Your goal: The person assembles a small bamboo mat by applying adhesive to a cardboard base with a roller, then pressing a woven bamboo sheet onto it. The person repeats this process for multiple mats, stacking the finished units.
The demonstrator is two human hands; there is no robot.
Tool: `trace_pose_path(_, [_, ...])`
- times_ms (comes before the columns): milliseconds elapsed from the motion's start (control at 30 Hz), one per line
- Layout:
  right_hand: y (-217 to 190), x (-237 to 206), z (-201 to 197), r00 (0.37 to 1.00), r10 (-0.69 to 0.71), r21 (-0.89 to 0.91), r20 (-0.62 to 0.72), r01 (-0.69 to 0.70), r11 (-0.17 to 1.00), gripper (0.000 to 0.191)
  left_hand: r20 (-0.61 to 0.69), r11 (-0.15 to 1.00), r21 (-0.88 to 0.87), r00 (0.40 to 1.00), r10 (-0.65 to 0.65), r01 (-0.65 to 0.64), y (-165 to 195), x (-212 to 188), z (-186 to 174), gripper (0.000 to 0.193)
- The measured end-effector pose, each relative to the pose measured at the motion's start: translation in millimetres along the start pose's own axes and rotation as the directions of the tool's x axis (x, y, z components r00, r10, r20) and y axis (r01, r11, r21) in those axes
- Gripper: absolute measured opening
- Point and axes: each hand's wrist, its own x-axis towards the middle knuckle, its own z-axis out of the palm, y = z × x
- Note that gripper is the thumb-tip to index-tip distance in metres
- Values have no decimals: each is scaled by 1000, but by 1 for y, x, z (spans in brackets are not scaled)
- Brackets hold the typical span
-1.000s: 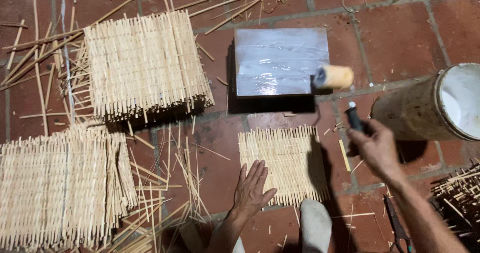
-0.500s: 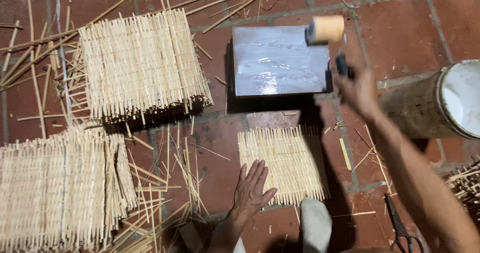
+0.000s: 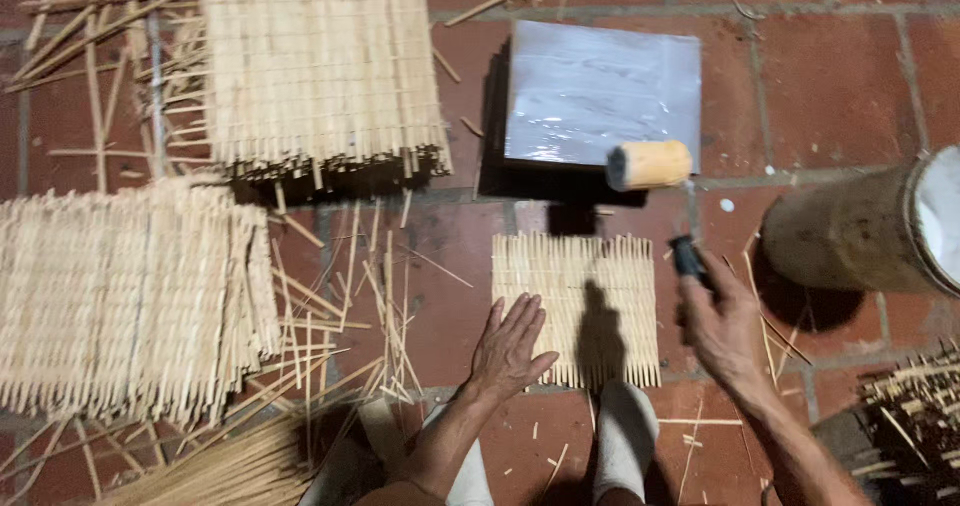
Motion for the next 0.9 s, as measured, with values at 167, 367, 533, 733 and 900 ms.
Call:
trace_pose_path(167, [-20,24,81,983,-161,55,89,157,986,54,263,985,148,956,-129,92,3,6,-3,59])
trace_pose_path(367, [-95,115,119,857,-505,-46,102,512,858,49,-4,987,-155,999,-44,43,1,0,9,68])
trace_pose_path(533, [-149,169,138,874,-477,-55,90,483,874,32,4,997,-65,999,-40,40,-2,-1,19,68])
trace_pose_path(733, [-102,80,122,921,-367,-99,131,381,919,52,46,990,-110,995,-84,89,-2,4,20,72])
trace_pose_path(900, [-22,-19,81,988,-86,-37,131,92,995,60,77,999,3,996,-45,44,-5,4,14,82])
